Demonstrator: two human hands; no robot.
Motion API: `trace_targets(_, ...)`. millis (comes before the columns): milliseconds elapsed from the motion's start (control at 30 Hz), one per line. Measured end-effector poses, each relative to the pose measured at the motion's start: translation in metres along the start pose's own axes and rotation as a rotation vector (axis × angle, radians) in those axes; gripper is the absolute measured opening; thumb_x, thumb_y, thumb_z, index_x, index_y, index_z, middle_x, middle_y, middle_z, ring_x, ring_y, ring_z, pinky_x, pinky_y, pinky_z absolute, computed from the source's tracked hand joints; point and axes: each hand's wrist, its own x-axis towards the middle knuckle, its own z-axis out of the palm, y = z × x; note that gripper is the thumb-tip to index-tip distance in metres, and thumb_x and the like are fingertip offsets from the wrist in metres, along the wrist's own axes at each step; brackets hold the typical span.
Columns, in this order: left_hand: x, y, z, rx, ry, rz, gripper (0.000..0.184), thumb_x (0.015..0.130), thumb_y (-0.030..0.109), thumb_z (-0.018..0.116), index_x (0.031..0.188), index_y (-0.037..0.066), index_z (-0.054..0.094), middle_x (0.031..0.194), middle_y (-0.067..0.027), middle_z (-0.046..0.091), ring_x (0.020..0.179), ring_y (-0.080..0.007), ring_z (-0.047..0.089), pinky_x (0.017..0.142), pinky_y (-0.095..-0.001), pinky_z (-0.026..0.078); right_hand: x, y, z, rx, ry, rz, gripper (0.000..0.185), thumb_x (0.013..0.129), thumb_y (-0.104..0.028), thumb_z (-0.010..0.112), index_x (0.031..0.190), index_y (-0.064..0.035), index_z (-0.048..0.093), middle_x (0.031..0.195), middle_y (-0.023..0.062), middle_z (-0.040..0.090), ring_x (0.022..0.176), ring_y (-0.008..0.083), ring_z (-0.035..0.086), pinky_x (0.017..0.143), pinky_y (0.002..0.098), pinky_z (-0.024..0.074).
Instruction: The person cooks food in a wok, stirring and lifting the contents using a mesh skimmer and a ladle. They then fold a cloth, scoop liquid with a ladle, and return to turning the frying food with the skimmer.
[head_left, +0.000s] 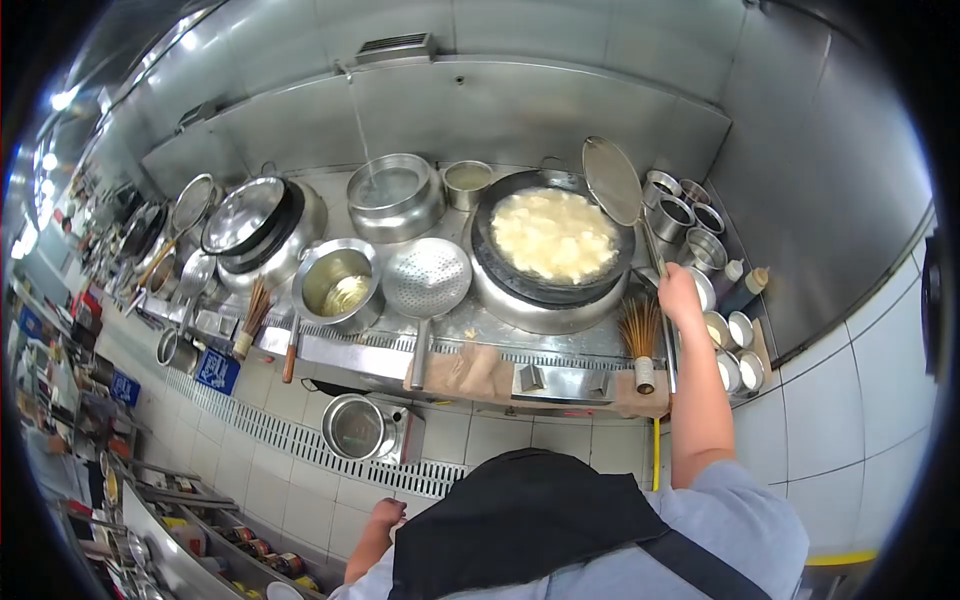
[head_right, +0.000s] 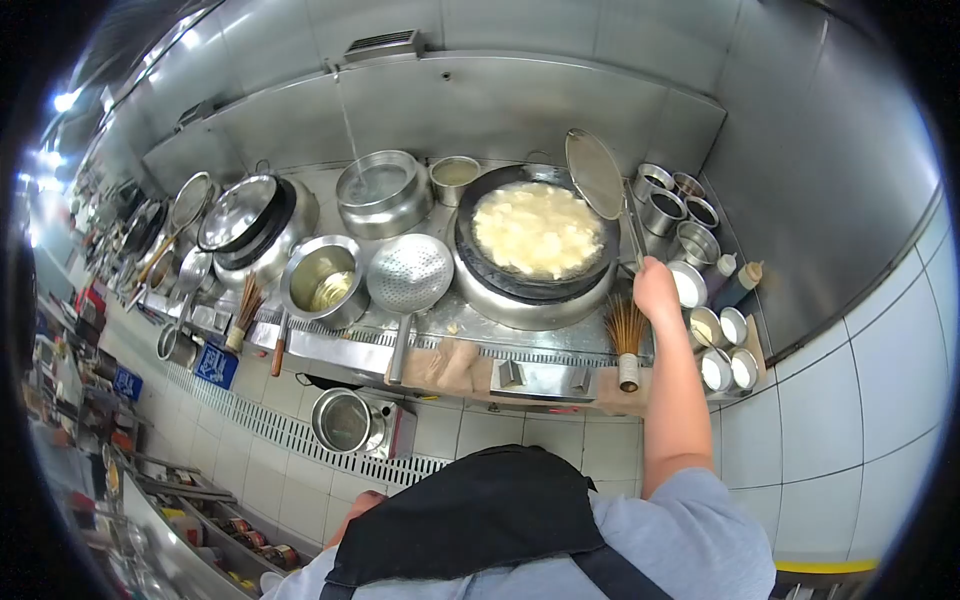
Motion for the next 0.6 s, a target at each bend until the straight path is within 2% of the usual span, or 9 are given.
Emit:
trace_targets(33,-0.002,0.007,0.003,0.013,0.005,0.005,0.025,0.081,0.015,0.062,0.092,-0.007,0.061,0.077,-0.0154,0.066,0.068,-0.0228,0.065,0.057,-0.0342,0.054,0.004,0.012,0.01,-0.041,0.1,-0.054,0.017,0.081,-0.009,0.046,0.085,0.0037,0.056,0.077,0.0274,0.059,0.078,0.043,0.059,0.07,0.0471,0.0459)
trace_targets(167,-0.025,0.032,0.017,0.039,0.043,0.038,0.027,0.081,0.02,0.061,0.094,-0.004,0.062,0.08,-0.0154,0.066,0.071,-0.0246,0.065,0.062,-0.0377,0.054,0.017,0.053,0.046,-0.086,0.051,-0.05,0.017,0.083,-0.009,0.046,0.087,0.0043,0.055,0.079,0.0277,0.06,0.074,0.0429,0.061,0.065,0.0474,0.0482)
trace_targets(200,-0.023,0.027,0.02,0.235,0.008,0.115,0.029,0.081,0.025,0.059,0.092,-0.001,0.063,0.082,-0.0156,0.066,0.076,-0.0264,0.065,0.067,-0.0385,0.053,0.023,0.06,0.058,0.067,-0.109,0.097,0.014,0.083,-0.007,0.044,0.082,0.0022,0.054,0.069,0.0204,0.06,0.05,0.0303,0.059,0.044,0.0411,0.0444)
trace_targets(233,-0.021,0.018,0.024,0.429,-0.029,0.188,0.032,0.081,0.031,0.057,0.091,0.001,0.064,0.084,-0.0157,0.067,0.08,-0.0282,0.065,0.072,-0.0394,0.052,0.025,0.071,0.064,0.075,-0.113,0.09,0.014,0.083,-0.007,0.044,0.082,0.0022,0.054,0.069,0.0204,0.06,0.05,0.0303,0.059,0.044,0.0411,0.0444)
trace_targets(267,-0.019,0.002,0.028,0.526,-0.017,0.354,0.039,0.08,0.04,0.054,0.091,0.005,0.067,0.094,-0.016,0.066,0.093,-0.0309,0.062,0.082,-0.0382,0.048,0.019,0.061,0.053,0.322,-0.247,0.231,0.012,0.083,-0.006,0.043,0.081,0.0006,0.053,0.064,0.0156,0.057,0.042,0.0232,0.053,0.037,0.0361,0.0375)
trace_targets(300,-0.013,-0.015,0.037,0.518,-0.007,0.344,0.039,0.08,0.04,0.054,0.091,0.005,0.067,0.094,-0.016,0.066,0.093,-0.0309,0.062,0.082,-0.0382,0.048,0.014,0.052,0.04,0.568,-0.384,0.371,0.011,0.083,-0.005,0.042,0.081,-0.0011,0.051,0.06,0.0107,0.054,0.035,0.0161,0.047,0.03,0.0311,0.0306)
trace_targets(333,-0.003,-0.031,0.047,0.442,0.041,0.201,0.04,0.079,0.041,0.055,0.094,0.006,0.067,0.098,-0.0168,0.065,0.097,-0.0316,0.061,0.084,-0.0382,0.048,0.013,0.05,0.029,0.689,-0.445,0.435,0.007,0.083,-0.004,0.042,0.082,-0.0034,0.049,0.056,0.0068,0.049,0.035,0.0143,0.042,0.029,0.028,0.025)
trace_targets(400,0.014,-0.067,0.065,0.33,0.081,-0.013,0.047,0.077,0.044,0.058,0.103,0.007,0.066,0.109,-0.0182,0.063,0.105,-0.0322,0.058,0.088,-0.0382,0.046,0.023,0.051,0.026,0.827,-0.544,0.507,0.003,0.083,-0.004,0.044,0.08,-0.0046,0.045,0.057,0.0064,0.049,0.035,0.0131,0.042,0.029,0.0259,0.0241)
trace_targets(600,-0.007,-0.121,0.104,0.357,-0.023,-0.084,0.047,0.077,0.045,0.058,0.103,0.007,0.066,0.108,-0.0185,0.062,0.105,-0.0324,0.058,0.088,-0.0384,0.046,0.034,0.048,0.082,1.175,-0.712,0.506,0.006,0.087,-0.006,0.046,0.081,-0.0065,0.043,0.059,0.0043,0.048,0.038,0.0095,0.039,0.03,0.0233,0.0246)
